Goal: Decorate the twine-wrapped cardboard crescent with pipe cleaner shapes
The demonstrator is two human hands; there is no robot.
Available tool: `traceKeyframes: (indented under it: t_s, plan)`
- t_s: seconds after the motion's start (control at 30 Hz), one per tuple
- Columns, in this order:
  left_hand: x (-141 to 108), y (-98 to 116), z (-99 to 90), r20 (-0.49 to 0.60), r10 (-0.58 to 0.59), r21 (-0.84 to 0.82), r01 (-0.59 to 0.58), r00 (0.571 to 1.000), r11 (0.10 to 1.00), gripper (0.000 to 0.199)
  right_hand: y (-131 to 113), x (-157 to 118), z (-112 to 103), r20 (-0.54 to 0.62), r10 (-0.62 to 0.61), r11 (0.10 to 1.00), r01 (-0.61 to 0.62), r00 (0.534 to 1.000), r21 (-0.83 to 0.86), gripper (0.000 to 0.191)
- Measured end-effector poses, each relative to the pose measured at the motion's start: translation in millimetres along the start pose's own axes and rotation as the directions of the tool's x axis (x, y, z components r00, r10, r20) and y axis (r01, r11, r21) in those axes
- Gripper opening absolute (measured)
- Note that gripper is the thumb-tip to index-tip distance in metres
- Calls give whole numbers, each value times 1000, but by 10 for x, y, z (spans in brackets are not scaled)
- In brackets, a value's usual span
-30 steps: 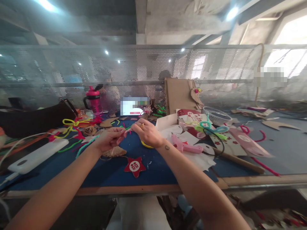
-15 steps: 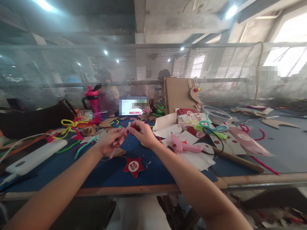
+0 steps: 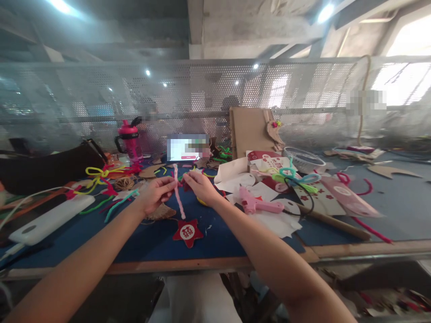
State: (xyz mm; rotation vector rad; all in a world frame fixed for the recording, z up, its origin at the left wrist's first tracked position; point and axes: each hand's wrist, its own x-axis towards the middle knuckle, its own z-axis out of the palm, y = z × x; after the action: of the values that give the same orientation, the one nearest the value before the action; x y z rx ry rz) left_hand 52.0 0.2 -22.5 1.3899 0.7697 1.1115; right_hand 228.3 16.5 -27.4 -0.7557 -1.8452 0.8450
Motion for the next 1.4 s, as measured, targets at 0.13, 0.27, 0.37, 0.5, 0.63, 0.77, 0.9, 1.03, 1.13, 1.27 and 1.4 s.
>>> traceKeyframes:
  t_s: [0.13,0.27,0.37,0.5,0.63,0.77,0.9,1.03,1.13,1.27,1.4]
  plan:
    - [32,37,-33,-153,75,-60,-85,985,995,26,-73,-56,44,230,27,1000,-27,973,-1,37]
    - [36,64,-41,-208,62,-77,-79,976,994,28,-113,-80,71,324,30,994,-62,945,90,31]
    - [29,60,-46,-204,58,-72,-75,977,995,29,-111,-74,67,325,42,988,-88,945,129,31]
    - [25,40,-59,-129,51,-6,-52,990,999,28,-106,-68,47,251,7,1000,-13,968,20,31]
    - [25,21,-65,-97,74,67,-67,993,996,27,-82,-67,32,168,-13,997,25,986,-66,29]
    - [23,17,-71,-67,85,95,-78,994,992,28,-64,-64,22,154,-18,997,30,988,-77,29]
    - [19,19,-75,-62,82,108,-75,995,991,27,-73,-58,19,189,9,999,-1,982,-43,30]
    - [18,13,-75,-89,115,156,-100,989,983,23,-55,-47,15,237,62,997,-72,970,34,29]
    - [25,-1,-75,-122,127,169,-106,984,980,22,-22,-33,-7,273,106,990,-127,956,60,29]
    - [37,-26,-58,-183,136,140,-111,974,984,22,23,-6,-54,267,115,993,-122,957,8,28]
    - [43,-59,-13,-227,98,81,-82,969,993,24,42,9,-59,168,30,976,7,985,-218,14]
